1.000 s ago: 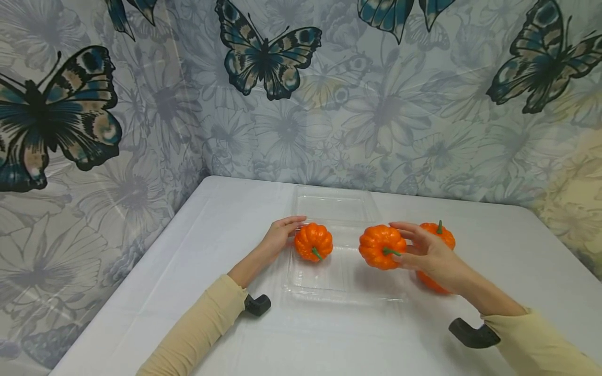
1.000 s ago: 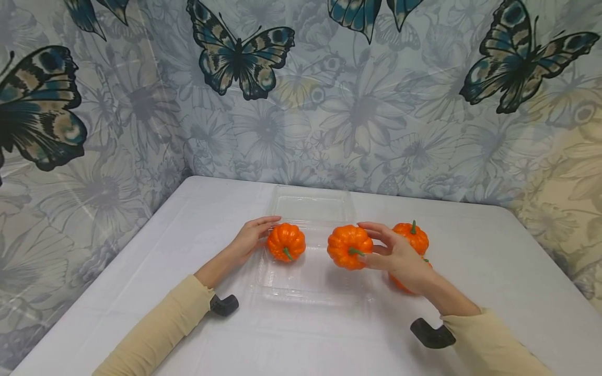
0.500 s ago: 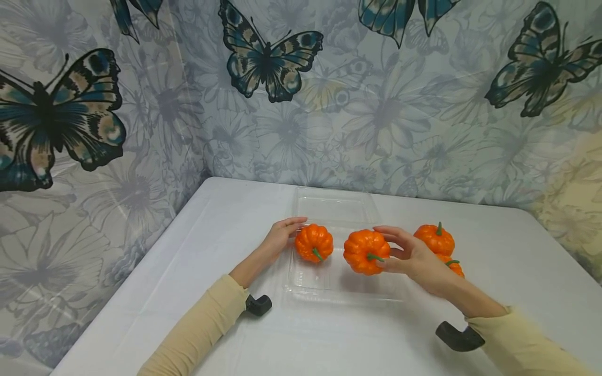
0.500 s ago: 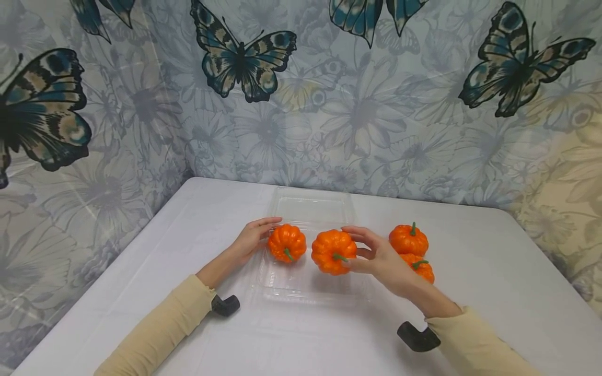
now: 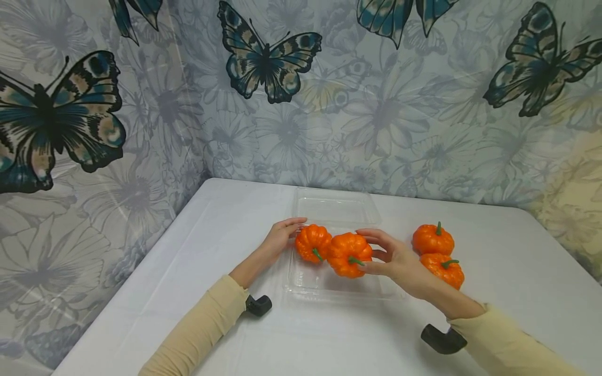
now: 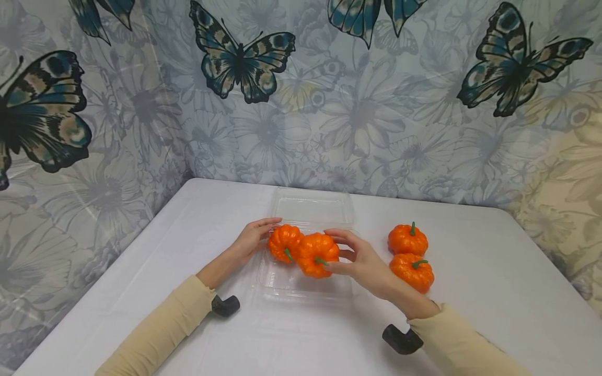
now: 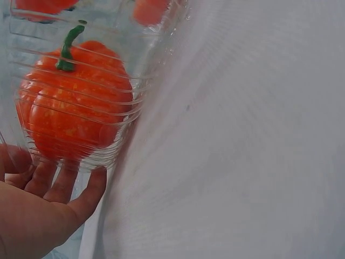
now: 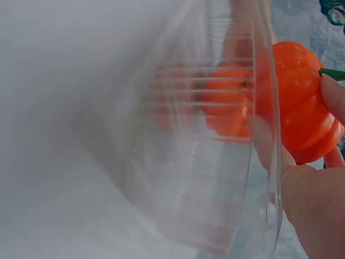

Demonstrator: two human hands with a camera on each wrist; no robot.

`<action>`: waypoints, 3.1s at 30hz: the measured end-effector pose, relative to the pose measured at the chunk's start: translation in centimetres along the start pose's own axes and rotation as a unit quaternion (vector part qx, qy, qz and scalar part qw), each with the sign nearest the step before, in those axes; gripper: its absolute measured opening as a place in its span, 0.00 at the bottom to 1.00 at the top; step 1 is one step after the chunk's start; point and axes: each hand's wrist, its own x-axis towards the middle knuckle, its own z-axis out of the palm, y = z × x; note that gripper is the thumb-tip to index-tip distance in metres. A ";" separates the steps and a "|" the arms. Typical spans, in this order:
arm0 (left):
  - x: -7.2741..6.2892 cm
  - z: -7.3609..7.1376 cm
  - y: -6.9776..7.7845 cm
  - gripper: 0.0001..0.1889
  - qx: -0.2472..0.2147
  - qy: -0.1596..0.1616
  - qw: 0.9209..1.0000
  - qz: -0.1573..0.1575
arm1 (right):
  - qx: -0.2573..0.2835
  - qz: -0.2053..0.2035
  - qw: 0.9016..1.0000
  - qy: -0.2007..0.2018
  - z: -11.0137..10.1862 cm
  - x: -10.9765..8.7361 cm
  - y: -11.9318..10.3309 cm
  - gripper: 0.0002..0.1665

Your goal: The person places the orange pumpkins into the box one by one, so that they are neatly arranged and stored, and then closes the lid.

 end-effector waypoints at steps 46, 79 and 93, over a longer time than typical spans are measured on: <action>-0.1 0.1 0.0 0.19 0.000 0.004 1.000 0.000 | -0.105 -0.065 0.992 -0.039 4.5 2.5 1.0 0.36; 0.0 -0.1 -0.2 0.18 -0.007 -0.001 1.000 0.011 | -0.163 -0.088 0.981 -0.049 5.4 3.4 1.6 0.38; -0.1 0.0 0.0 0.19 -0.009 -0.001 1.000 0.006 | -0.134 -0.044 0.989 -0.037 5.3 3.4 1.3 0.31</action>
